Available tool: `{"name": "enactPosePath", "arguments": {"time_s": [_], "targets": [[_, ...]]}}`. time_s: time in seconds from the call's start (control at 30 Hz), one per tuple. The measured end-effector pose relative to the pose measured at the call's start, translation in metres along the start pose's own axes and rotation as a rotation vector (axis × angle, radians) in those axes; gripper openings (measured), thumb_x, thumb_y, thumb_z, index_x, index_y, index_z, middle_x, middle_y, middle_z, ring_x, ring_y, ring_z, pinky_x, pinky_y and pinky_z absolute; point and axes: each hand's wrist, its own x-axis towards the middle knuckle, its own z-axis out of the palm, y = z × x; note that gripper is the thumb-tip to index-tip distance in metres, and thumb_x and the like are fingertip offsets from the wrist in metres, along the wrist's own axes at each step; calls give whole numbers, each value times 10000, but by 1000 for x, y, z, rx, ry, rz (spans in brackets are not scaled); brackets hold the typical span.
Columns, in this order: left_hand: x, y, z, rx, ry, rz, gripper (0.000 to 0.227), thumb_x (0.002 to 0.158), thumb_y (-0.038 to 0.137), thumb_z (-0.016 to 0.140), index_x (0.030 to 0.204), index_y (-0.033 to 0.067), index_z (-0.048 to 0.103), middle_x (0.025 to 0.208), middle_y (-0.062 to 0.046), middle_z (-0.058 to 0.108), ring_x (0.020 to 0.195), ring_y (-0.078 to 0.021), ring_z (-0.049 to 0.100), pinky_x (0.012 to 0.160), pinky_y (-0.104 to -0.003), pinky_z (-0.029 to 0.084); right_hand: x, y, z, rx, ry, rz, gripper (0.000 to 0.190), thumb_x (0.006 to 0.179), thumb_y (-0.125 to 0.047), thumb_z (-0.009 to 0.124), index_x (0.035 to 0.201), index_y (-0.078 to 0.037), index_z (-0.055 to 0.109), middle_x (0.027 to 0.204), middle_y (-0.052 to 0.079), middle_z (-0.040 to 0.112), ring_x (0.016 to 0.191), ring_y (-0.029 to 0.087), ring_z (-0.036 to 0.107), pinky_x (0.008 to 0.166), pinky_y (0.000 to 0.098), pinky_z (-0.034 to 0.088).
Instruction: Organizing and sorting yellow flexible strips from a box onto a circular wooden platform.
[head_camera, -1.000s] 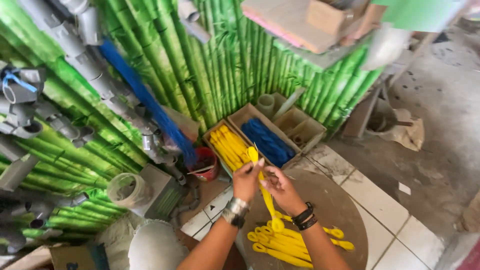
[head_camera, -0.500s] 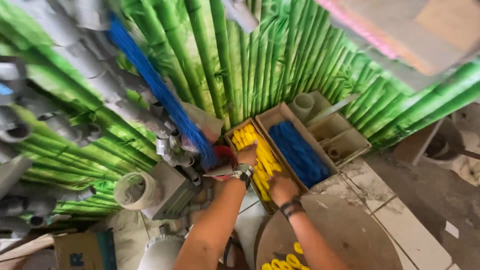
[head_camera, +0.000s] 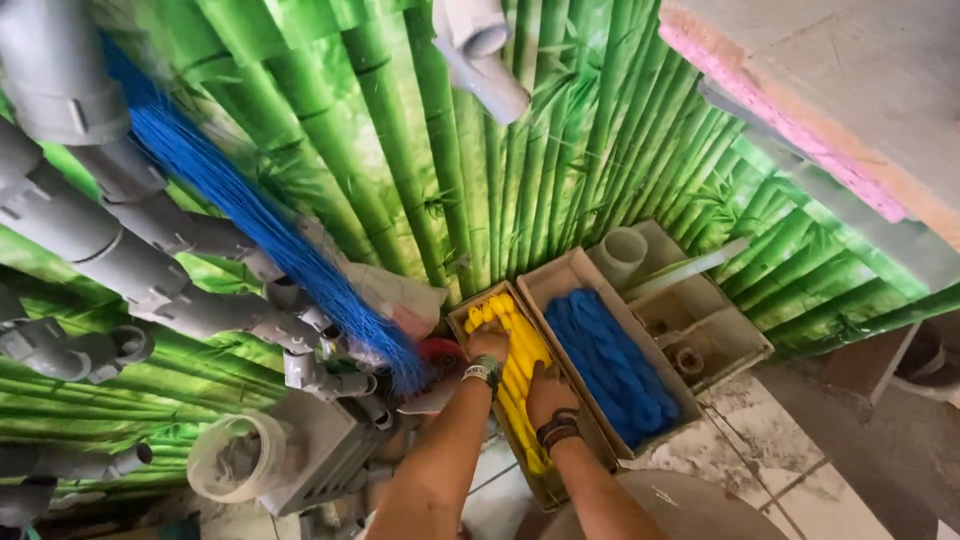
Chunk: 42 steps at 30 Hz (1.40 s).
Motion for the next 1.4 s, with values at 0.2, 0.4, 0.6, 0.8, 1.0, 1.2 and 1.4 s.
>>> {"name": "enactPosePath", "arguments": {"time_s": [0.2, 0.4, 0.6, 0.8, 1.0, 1.2, 1.4], "targets": [[-11, 3, -12, 159, -133, -45, 419, 915, 509, 674, 1033, 121, 780, 1036, -141, 775, 1017, -324, 757, 851, -445, 633, -26, -1, -61, 59, -162, 29, 411, 945, -222, 583, 1330, -107, 666, 1048, 171, 739, 809, 320, 754, 688, 445, 638], [-157, 75, -122, -405, -134, 161, 253, 915, 340, 762, 1123, 196, 744, 1102, -60, 766, 1035, -271, 738, 888, -414, 616, -104, 73, -91, 385, 47, 8, 396, 897, -356, 598, 1276, -309, 702, 974, 138, 773, 867, 424, 757, 822, 552, 618], [-317, 70, -163, -326, -346, 558, 178, 896, 221, 746, 1063, 162, 769, 1020, -143, 774, 1022, -348, 732, 914, -449, 581, -222, 163, -163, 512, -2, 209, 201, 907, -265, 629, 948, -174, 803, 859, 66, 771, 851, 296, 749, 807, 393, 597], [-417, 28, -195, -46, -505, 739, 209, 934, 326, 698, 1112, 233, 753, 995, -49, 787, 979, -272, 758, 914, -430, 573, -323, 230, -146, 382, -41, 255, 442, 919, -307, 644, 1270, -53, 736, 998, 221, 781, 965, 425, 740, 855, 545, 587], [-453, -4, -191, 267, -619, 792, 379, 966, 361, 642, 1312, 211, 681, 1259, -94, 674, 1138, -391, 697, 956, -513, 584, -371, 261, -112, 338, -325, 368, 474, 919, -337, 667, 1359, -169, 707, 1401, 162, 630, 1206, 392, 667, 980, 515, 574], [-477, -7, -201, 350, -464, 753, 438, 998, 347, 637, 1360, 100, 629, 1352, -138, 521, 1172, -421, 644, 967, -547, 580, -372, 270, -81, 297, -291, 347, 519, 899, -376, 725, 1364, -148, 709, 1329, 145, 628, 1236, 373, 635, 976, 470, 569], [-486, -7, -202, 168, -458, 669, 377, 997, 433, 644, 1117, 91, 747, 1051, -149, 728, 1035, -386, 725, 867, -487, 607, -379, 247, -163, 539, -288, 365, 301, 1003, -264, 623, 1251, -128, 726, 1285, 170, 659, 1218, 406, 637, 1009, 517, 539]]}}
